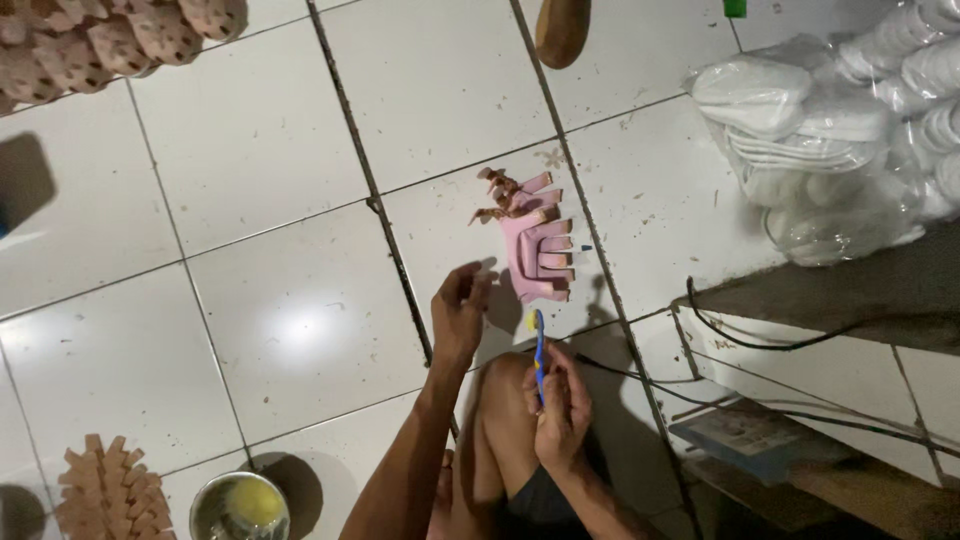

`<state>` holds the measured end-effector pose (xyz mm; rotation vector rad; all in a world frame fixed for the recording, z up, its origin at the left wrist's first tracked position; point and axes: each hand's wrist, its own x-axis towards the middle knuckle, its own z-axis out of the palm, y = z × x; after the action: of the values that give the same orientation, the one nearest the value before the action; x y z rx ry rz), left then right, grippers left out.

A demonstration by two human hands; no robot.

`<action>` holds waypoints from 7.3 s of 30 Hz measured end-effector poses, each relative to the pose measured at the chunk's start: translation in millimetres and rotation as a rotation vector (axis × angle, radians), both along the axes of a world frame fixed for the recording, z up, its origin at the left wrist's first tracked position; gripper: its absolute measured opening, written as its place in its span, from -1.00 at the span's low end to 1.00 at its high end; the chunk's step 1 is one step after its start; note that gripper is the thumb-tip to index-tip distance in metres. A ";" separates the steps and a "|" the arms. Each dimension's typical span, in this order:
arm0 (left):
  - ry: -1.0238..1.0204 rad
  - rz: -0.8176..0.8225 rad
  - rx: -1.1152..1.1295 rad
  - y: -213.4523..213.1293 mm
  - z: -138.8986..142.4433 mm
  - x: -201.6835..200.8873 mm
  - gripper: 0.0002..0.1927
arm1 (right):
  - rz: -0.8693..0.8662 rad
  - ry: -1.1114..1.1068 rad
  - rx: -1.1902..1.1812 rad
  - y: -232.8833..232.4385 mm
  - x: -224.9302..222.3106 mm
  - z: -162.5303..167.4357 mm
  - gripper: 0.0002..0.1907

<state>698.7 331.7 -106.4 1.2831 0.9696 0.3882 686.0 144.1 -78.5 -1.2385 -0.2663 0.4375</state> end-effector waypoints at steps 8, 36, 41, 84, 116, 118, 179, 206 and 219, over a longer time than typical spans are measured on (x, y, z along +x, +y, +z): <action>0.226 0.223 -0.038 -59.8 57.9 -205.4 -0.60 | 0.045 -0.112 -0.010 19.1 1.7 10.8 -0.61; 0.507 1.511 0.176 -333.2 97.4 -721.8 -0.84 | 0.953 -0.313 -0.278 100.7 -232.5 30.2 -0.81; 0.709 1.658 0.009 -411.0 89.2 -748.3 -0.80 | 1.135 -0.378 -0.270 81.6 -263.6 15.4 -0.80; 0.897 0.029 1.210 -246.7 163.0 -651.2 -0.50 | 0.901 -0.393 -0.318 80.2 -253.1 31.4 -0.78; 0.720 0.790 0.099 -267.4 207.6 -597.4 -0.68 | 0.896 -0.317 -0.327 82.5 -255.3 41.0 -0.76; 0.804 0.736 0.283 -265.1 205.6 -590.6 -0.70 | 0.907 -0.315 -0.312 82.2 -254.3 40.4 -0.76; -0.880 1.011 -0.101 -197.8 215.1 -418.2 -0.61 | 1.114 -0.596 0.044 -2.4 -265.3 184.0 -0.87; -0.588 0.980 -0.017 -158.5 176.0 -436.2 -0.57 | 1.289 0.358 -0.005 -11.2 -221.1 170.5 -0.86; -0.662 0.893 -0.130 -175.4 190.0 -420.4 -0.52 | 1.051 0.071 -0.111 6.1 -255.4 168.3 -0.83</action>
<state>278.4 156.3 83.6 0.4619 0.9137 1.3191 430.6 150.3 89.8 -1.1089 -0.8450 1.4063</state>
